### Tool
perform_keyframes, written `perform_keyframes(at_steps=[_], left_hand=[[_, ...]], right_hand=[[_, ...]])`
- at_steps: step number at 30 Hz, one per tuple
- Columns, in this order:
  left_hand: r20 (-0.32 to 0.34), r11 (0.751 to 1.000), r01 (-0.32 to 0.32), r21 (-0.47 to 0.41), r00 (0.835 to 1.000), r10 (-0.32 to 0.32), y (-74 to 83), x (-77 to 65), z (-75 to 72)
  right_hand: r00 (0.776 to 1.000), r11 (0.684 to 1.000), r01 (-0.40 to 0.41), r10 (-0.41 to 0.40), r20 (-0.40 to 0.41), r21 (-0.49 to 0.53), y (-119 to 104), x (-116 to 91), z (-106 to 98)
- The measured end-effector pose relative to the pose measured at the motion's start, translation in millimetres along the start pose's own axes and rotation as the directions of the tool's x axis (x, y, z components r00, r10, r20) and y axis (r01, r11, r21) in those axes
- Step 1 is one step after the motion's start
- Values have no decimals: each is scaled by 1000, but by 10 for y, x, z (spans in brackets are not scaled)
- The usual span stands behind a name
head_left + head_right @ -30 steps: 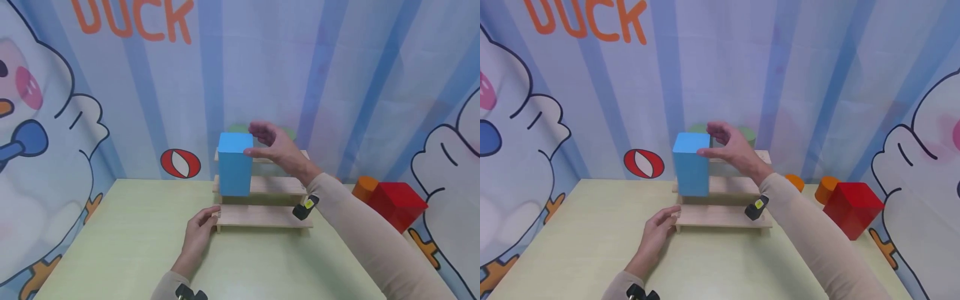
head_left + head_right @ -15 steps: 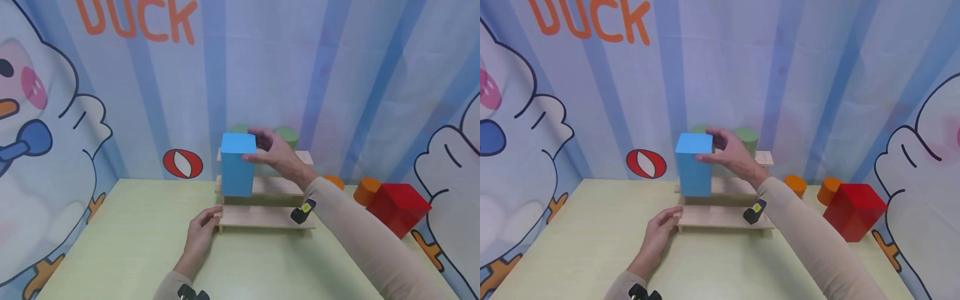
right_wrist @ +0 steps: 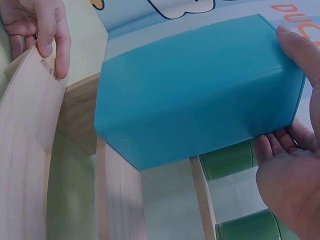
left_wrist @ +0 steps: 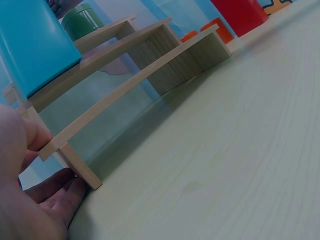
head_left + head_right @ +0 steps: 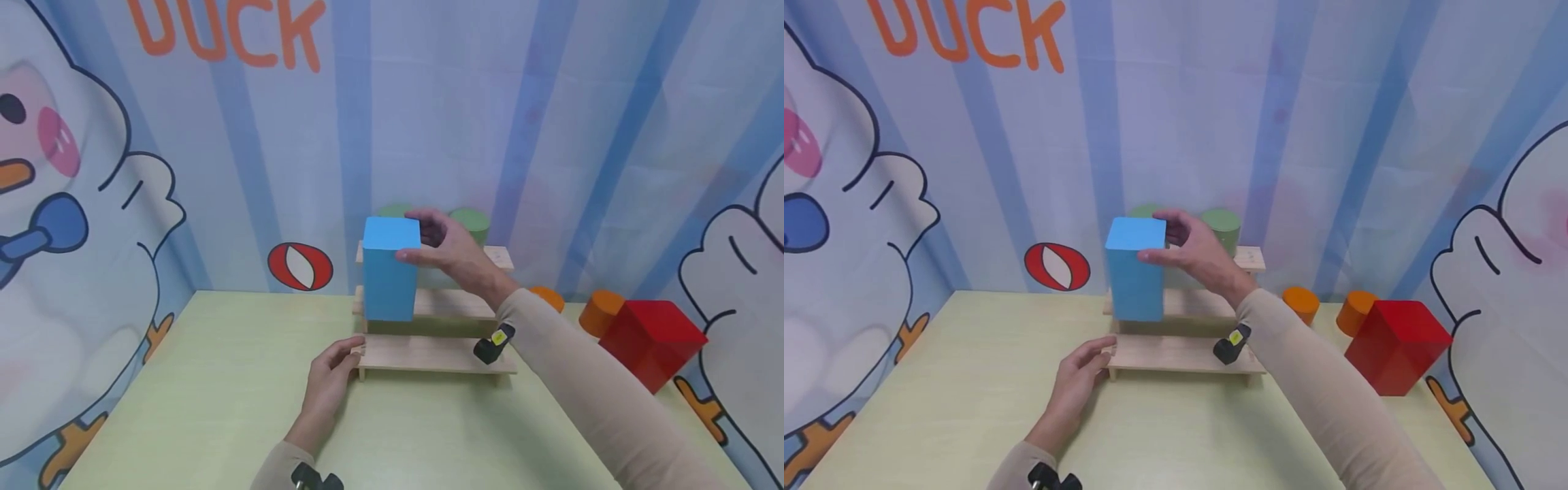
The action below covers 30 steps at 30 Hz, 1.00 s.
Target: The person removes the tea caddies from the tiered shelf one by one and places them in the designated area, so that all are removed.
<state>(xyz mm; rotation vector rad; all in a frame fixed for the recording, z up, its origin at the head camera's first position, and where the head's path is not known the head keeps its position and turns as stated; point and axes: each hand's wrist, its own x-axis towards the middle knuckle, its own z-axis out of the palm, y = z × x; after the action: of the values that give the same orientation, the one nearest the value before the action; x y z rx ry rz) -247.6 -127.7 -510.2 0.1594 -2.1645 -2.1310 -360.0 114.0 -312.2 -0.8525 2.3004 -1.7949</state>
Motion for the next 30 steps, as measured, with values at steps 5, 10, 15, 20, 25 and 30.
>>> perform_keyframes(at_steps=[5, 10, 15, 20, 25, 30], left_hand=[[7, 1000, -6, -2, 1000, 6, 12, 18, -1], [-1, 1000, 3, -10, 1000, -3, 17, 23, -8], [-1, 1000, 18, -14, 1000, -18, 21, 11, -6], [-5, 1000, 22, -1, 1000, -22, 24, -5, 3], [-10, 1000, 27, 2, 1000, -27, 24, -12, 8], [-7, 1000, 28, -4, 1000, -28, 24, -12, 12]], right_hand=[[1000, 1000, 2, -2, 6, 9, 12, 12, -25], [1000, 1000, 3, -3, 15, 11, 8, 31, -17], [1000, 1000, -3, 3, 19, 24, 34, 42, -13], [1000, 1000, -5, 5, 10, 22, 59, 31, -10], [1000, 1000, -3, 3, 4, 13, 63, 16, -7], [1000, 1000, 4, -4, -3, 9, 60, 6, -8]])
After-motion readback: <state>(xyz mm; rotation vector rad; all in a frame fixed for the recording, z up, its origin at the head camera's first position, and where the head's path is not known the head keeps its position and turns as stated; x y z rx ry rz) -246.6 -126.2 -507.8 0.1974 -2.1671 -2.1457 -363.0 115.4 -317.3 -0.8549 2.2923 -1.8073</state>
